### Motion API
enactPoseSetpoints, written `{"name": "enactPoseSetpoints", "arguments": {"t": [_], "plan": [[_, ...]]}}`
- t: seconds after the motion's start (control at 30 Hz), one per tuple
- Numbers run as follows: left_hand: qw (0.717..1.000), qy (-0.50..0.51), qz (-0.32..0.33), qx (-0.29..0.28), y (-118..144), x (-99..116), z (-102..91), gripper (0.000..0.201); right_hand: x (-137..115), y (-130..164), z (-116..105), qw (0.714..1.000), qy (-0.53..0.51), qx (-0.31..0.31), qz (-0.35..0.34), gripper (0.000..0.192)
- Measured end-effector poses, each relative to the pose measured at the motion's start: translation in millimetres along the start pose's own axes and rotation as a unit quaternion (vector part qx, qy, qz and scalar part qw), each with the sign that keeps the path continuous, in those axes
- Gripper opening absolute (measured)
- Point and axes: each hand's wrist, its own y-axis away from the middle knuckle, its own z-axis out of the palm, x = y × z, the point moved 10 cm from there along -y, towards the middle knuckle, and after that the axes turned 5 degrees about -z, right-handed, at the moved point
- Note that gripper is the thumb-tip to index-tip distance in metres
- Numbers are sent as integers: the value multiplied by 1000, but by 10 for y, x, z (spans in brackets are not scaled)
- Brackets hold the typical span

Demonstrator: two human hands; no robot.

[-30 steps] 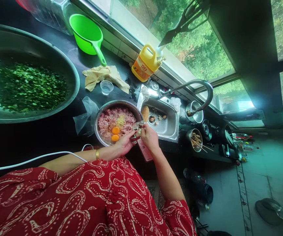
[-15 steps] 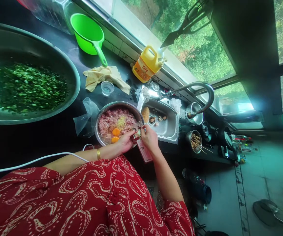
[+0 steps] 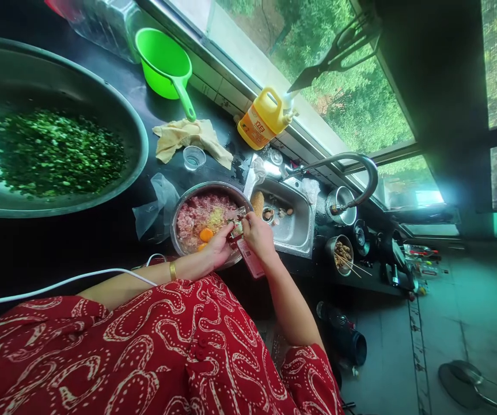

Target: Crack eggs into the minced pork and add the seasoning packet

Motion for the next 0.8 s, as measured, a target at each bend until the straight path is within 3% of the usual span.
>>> {"name": "enactPoseSetpoints", "arguments": {"t": [0.17,0.3,0.43,0.6,0.8], "plan": [[998,-26,-56,-30,123,-100,18,28,-88,-85,-105,1000,18,23,-12,26],[999,-28,-31,-25,176,-26,-21,19,-225,-115,-83,998,46,27,-36,29],[999,-25,-47,10,169,6,-115,14,-312,-111,37,998,49,14,-32,32],[1000,4,-5,27,172,166,-164,6,-333,-122,106,999,27,12,-32,28],[999,-7,-28,20,180,178,-137,14,-305,-122,114,1000,3,25,-8,25]]}}
